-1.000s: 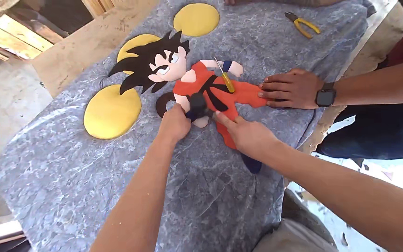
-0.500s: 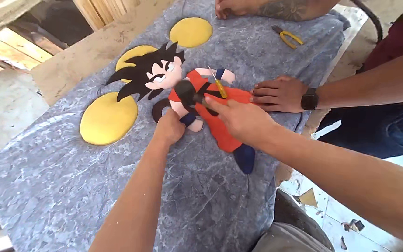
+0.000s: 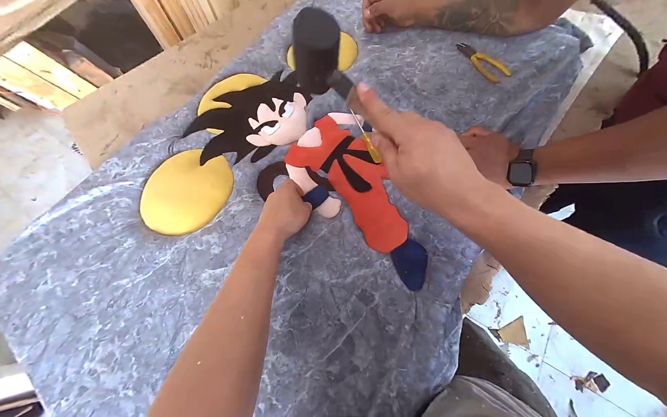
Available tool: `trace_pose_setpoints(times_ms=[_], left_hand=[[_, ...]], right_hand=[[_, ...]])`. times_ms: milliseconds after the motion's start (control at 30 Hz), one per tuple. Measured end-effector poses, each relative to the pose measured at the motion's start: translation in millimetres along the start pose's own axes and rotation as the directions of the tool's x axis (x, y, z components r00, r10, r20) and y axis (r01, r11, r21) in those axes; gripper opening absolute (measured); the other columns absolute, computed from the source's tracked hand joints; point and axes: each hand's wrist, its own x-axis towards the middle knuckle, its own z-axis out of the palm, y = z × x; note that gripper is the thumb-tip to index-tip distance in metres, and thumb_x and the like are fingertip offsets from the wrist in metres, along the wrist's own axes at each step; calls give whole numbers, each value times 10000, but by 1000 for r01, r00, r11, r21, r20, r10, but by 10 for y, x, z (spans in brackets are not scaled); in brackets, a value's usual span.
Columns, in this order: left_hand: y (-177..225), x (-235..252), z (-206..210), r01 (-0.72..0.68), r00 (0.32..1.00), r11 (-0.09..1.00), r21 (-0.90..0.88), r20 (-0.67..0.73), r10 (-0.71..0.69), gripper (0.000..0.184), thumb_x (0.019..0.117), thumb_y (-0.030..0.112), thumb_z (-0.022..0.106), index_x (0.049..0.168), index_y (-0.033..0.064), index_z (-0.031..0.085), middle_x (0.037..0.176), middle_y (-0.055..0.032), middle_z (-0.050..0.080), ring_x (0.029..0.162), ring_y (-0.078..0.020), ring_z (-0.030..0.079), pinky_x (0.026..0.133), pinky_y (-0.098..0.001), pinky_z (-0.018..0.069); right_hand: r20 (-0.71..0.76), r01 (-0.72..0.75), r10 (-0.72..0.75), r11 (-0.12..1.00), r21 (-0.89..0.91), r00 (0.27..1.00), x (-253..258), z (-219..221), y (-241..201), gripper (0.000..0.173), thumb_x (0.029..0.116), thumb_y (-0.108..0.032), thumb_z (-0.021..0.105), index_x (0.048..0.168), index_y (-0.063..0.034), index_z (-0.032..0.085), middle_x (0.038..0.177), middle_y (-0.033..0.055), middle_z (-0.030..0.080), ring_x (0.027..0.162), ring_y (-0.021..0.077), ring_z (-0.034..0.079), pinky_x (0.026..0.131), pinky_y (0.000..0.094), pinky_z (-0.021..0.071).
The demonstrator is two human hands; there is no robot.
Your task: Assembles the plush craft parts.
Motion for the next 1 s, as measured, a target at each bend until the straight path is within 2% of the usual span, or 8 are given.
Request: trace_pose_setpoints(times_ms=[200,300,433,567,633,700,900,1000], left_hand=[[167,-90,-51,-1,999,990,141,41,-5,394,931,227,714,1243,19,593,1002,-196,701,982,-387,694,855,-631,549],[249,-202,-52,-10,999,959,285,-47,25,421,936,300,737,1213,-4,651,1132,-249,671,1097,-443,656,897,-640,544],[118,-214,126,-92,963,941,327,-212,168,331,927,320,742,1071,23,753,1148,-206,670,1146,-405,625,894,-578,554],[-24,-160,279,-207,877,911,356,-346,334,355,867,327,741,980,-9,721,1035,-194,699,1019,-393,674,843,-548,560],[112,-191,212,-174,910,925,337,-304,282,379,888,346,718,1021,-3,658,906,-188,692,891,-395,701,745,-565,567],[293,-173,103,-102,976,946,307,-153,155,334,956,303,665,1125,32,568,820,-182,678,804,-410,708,680,-594,556],[133,56,-112,-234,972,962,139,4,236,410,991,240,698,1370,135,580,920,-194,710,831,-398,706,751,-632,557],[94,50,-96,-216,972,976,14,-92,216,242,985,260,709,1221,206,695,923,-74,744,798,-247,729,760,-556,595]], right_hand=[[7,-143,145,981,-134,989,1013,721,673,541,1026,-212,534,1560,-257,462,1216,217,674,1098,430,664,849,630,542],[-66,-18,9,991,-129,998,942,937,563,367,997,-297,597,1277,-72,674,1259,212,635,1197,425,588,952,615,478],[200,-198,229,967,-161,953,708,1043,313,538,983,-412,648,1293,23,582,1245,261,593,1122,431,635,855,563,566],[280,-316,359,930,-187,890,840,1037,296,419,996,-158,580,1335,73,495,1306,261,530,1016,384,690,802,503,600],[307,-310,345,937,-159,887,803,969,328,364,1001,-131,539,1312,57,514,1290,249,544,1022,368,690,811,502,597],[322,-276,294,956,-101,900,683,825,396,272,979,-170,562,1206,-21,584,1072,205,639,929,368,689,735,547,571],[333,38,-36,999,1,942,136,322,619,324,984,-256,486,1266,-208,637,734,-9,605,615,172,593,525,413,476],[238,80,-96,994,79,966,-4,414,712,355,977,-256,495,1293,-226,653,749,-20,617,604,144,578,525,391,479]])
